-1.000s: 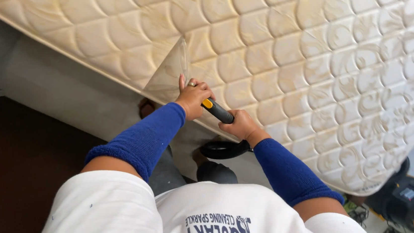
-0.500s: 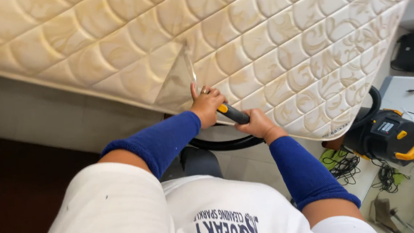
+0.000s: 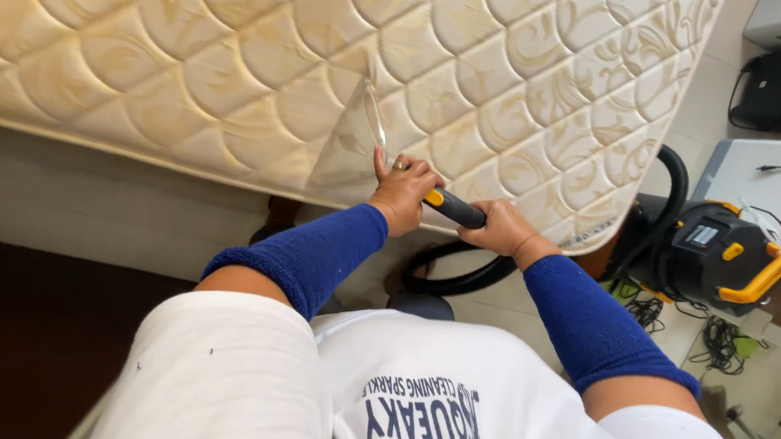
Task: Cleaning a stained mattress using a vacuum extractor and cleaning solution.
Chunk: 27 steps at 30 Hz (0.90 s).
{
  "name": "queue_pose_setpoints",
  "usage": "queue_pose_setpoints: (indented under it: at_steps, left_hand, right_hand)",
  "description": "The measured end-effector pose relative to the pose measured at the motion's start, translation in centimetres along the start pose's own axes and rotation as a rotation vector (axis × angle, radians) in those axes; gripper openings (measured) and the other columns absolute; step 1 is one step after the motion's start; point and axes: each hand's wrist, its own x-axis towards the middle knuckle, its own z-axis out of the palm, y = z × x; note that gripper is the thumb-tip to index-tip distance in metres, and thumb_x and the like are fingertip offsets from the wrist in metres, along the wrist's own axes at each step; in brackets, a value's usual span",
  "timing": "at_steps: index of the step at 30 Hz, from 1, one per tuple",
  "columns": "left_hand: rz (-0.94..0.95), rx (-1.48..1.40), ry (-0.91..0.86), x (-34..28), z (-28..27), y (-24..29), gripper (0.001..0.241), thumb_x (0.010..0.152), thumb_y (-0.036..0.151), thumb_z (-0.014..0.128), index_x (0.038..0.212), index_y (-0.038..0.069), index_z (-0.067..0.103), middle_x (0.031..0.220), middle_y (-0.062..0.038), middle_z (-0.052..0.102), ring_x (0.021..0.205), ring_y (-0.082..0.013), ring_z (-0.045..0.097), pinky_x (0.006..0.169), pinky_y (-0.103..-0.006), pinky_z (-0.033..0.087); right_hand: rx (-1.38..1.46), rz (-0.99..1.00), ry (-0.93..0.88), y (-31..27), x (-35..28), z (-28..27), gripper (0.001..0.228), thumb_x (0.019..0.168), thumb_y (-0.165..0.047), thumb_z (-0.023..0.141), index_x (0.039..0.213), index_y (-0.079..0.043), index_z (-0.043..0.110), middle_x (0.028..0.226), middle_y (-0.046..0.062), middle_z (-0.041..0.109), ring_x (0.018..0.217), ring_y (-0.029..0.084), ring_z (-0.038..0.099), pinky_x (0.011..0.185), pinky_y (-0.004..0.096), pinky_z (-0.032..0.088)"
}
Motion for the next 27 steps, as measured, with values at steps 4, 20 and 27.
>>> queue_pose_setpoints:
  at_steps: [4,20,27]
  left_hand:
    - [0.030,0.019,0.072,2.9,5.8,4.7,0.053,0.070,-0.007,0.058,0.112,0.024,0.068,0.116,0.002,0.060,0.130,-0.0290,0.044,0.110,-0.0811,-0.004]
    - [0.110,-0.008,-0.203,13.8,15.2,25.0,0.049,0.066,0.003,0.068,0.111,0.023,0.067,0.119,-0.004,0.056,0.135,-0.0328,0.037,0.108,-0.0804,-0.003]
    - [0.351,0.129,0.513,15.0,7.2,17.8,0.080,0.071,0.001,0.064,0.147,0.025,0.052,0.156,-0.014,0.036,0.148,-0.0384,0.031,0.116,-0.0679,0.015]
  right_hand:
    - [0.018,-0.023,0.021,7.0,-2.9,-2.5,0.034,0.072,-0.028,0.079,0.098,-0.006,0.077,0.074,0.015,0.072,0.067,0.026,0.069,0.072,0.038,0.056]
    - [0.209,0.102,0.119,26.6,-16.8,-10.6,0.028,0.077,-0.020,0.082,0.089,0.002,0.071,0.070,0.005,0.065,0.065,0.011,0.057,0.061,0.031,0.050]
    - [0.668,-0.040,0.401,18.0,-8.7,-15.5,0.019,0.094,-0.014,0.065,0.079,-0.002,0.065,0.070,0.006,0.065,0.063,0.014,0.061,0.060,0.030,0.050]
